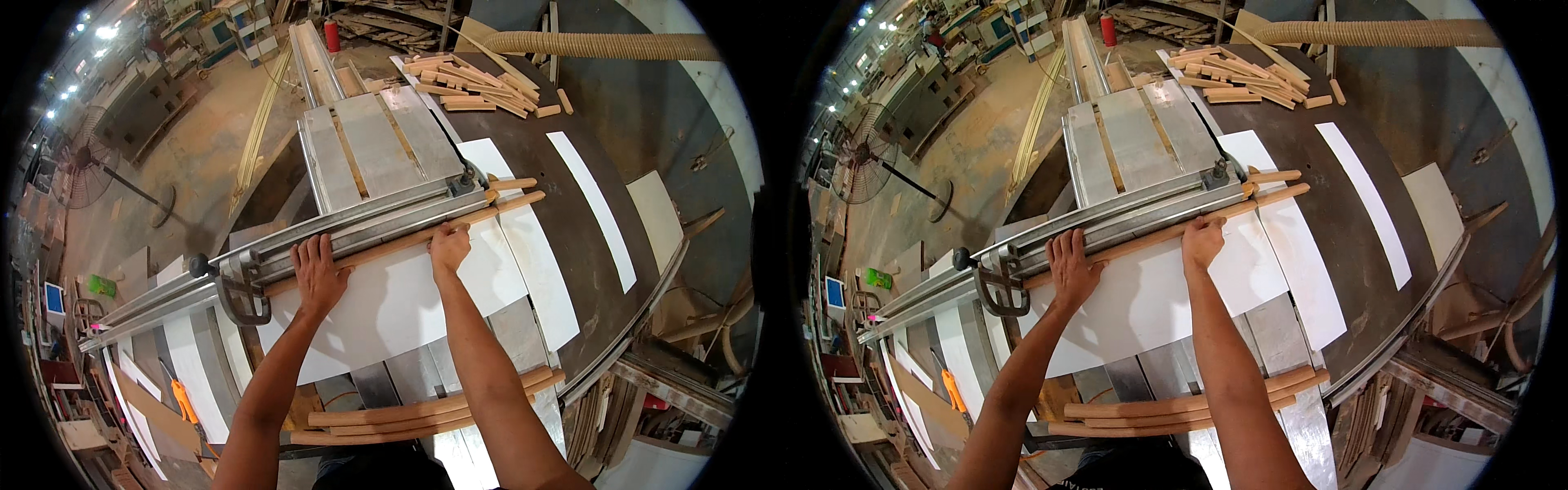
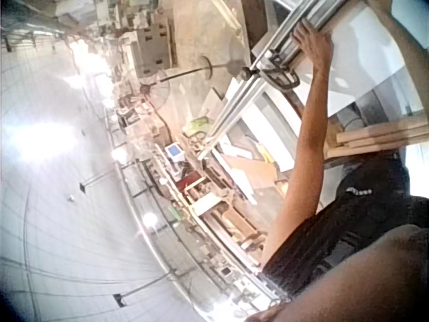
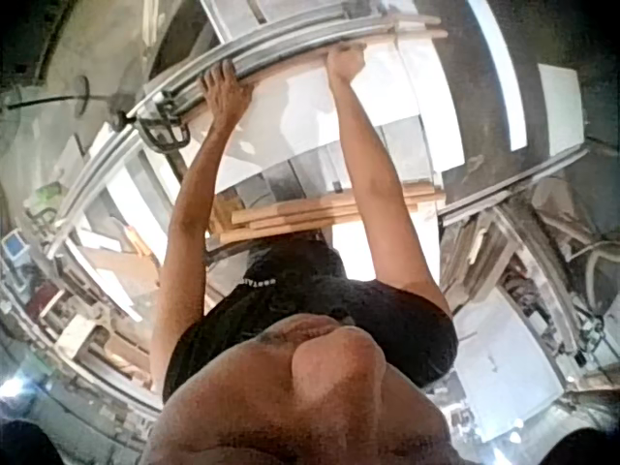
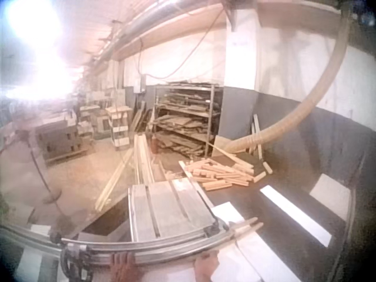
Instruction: The person uses a table saw to cut long, thin wooden strips into shorter segments. They feed the wood through the saw blade one at a time, using a push stick for safety, and then stack the finished pieces on the table.
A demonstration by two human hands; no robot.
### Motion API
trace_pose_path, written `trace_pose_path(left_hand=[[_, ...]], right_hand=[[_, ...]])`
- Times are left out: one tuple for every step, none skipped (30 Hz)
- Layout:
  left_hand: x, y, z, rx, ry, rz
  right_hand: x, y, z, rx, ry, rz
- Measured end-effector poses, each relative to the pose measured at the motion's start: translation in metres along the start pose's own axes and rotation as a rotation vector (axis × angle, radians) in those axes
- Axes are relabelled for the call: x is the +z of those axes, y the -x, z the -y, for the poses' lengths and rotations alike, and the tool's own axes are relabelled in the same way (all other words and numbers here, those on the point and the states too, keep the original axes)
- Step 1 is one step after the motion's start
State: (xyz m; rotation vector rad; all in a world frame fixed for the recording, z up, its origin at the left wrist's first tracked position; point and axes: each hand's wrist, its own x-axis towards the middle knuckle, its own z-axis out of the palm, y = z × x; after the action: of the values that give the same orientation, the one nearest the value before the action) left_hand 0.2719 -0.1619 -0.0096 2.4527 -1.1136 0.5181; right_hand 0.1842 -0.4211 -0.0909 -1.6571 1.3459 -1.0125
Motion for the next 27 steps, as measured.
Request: trace_pose_path(left_hand=[[0.001, -0.001, -0.002, 0.013, 0.009, -0.013], [0.002, -0.002, -0.003, 0.022, 0.016, -0.024], [0.002, -0.002, -0.004, 0.032, 0.015, -0.032], [0.003, -0.003, -0.007, 0.043, 0.017, -0.041], [0.001, -0.002, -0.004, 0.046, 0.006, -0.053], [0.0, 0.0, -0.001, 0.036, 0.012, -0.05], [-0.002, 0.002, 0.001, 0.026, 0.019, -0.048], [-0.003, 0.001, 0.0, 0.021, 0.032, -0.045], [-0.004, 0.001, 0.0, 0.017, 0.035, -0.038], [-0.005, 0.0, -0.001, 0.013, 0.036, -0.03], [-0.004, -0.001, -0.003, 0.011, 0.041, -0.024], [-0.004, -0.003, -0.004, 0.011, 0.047, -0.019], [-0.003, -0.004, -0.005, 0.011, 0.053, -0.014], [-0.003, -0.003, -0.003, 0.008, 0.054, -0.006], [-0.004, -0.002, -0.002, 0.003, 0.046, -0.004], [-0.005, -0.002, 0.0, -0.001, 0.039, -0.002], [-0.005, -0.002, -0.001, 0.002, 0.035, 0.002], [-0.004, -0.001, -0.001, -0.004, 0.036, 0.003], [-0.005, -0.001, -0.001, -0.01, 0.036, 0.003], [-0.004, -0.001, -0.001, -0.009, 0.04, 0.005], [-0.003, -0.002, -0.002, -0.003, 0.036, 0.016], [-0.003, -0.001, -0.002, 0.006, 0.032, 0.026], [-0.004, 0.0, 0.001, 0.01, 0.021, 0.033], [-0.005, 0.001, 0.003, 0.017, 0.024, 0.056], [-0.005, 0.002, 0.004, 0.026, 0.03, 0.08], [-0.009, 0.001, 0.003, 0.037, 0.029, 0.105], [-0.013, 0.002, 0.0, 0.029, 0.046, 0.119]], right_hand=[[0.003, -0.003, -0.005, -0.061, 0.006, -0.063], [0.004, -0.004, -0.008, -0.121, 0.014, -0.122], [0.003, -0.006, -0.012, -0.118, 0.028, -0.121], [0.002, -0.01, -0.016, -0.114, 0.042, -0.122], [0.002, -0.005, -0.009, -0.112, 0.049, -0.111], [0.0, -0.001, -0.002, -0.05, 0.029, -0.042], [-0.003, 0.002, 0.004, 0.011, 0.009, 0.026], [-0.007, 0.003, 0.006, 0.074, -0.007, 0.085], [-0.008, 0.002, 0.006, 0.078, 0.0, 0.075], [-0.009, 0.003, 0.008, 0.082, 0.008, 0.065], [-0.011, 0.001, 0.008, 0.085, 0.015, 0.051], [-0.012, 0.0, 0.008, 0.085, 0.004, 0.047], [-0.014, -0.001, 0.008, 0.084, -0.007, 0.044], [-0.014, 0.002, 0.011, 0.087, -0.019, 0.046], [-0.015, 0.004, 0.014, 0.102, -0.04, 0.061], [-0.015, 0.007, 0.017, 0.117, -0.061, 0.076], [-0.017, 0.008, 0.016, 0.136, -0.081, 0.083], [-0.016, 0.008, 0.015, 0.124, -0.064, 0.076], [-0.015, 0.007, 0.016, 0.112, -0.048, 0.069], [-0.015, 0.004, 0.013, 0.103, -0.03, 0.054], [-0.015, 0.003, 0.01, 0.112, -0.004, 0.053], [-0.016, 0.002, 0.007, 0.121, 0.023, 0.05], [-0.016, 0.003, 0.01, 0.128, 0.044, 0.055], [-0.018, 0.004, 0.011, 0.166, 0.012, 0.077], [-0.024, 0.006, 0.011, 0.172, 0.019, 0.062], [-0.029, 0.011, 0.015, 0.182, 0.023, 0.05], [-0.036, 0.015, 0.018, 0.193, 0.027, 0.035]])
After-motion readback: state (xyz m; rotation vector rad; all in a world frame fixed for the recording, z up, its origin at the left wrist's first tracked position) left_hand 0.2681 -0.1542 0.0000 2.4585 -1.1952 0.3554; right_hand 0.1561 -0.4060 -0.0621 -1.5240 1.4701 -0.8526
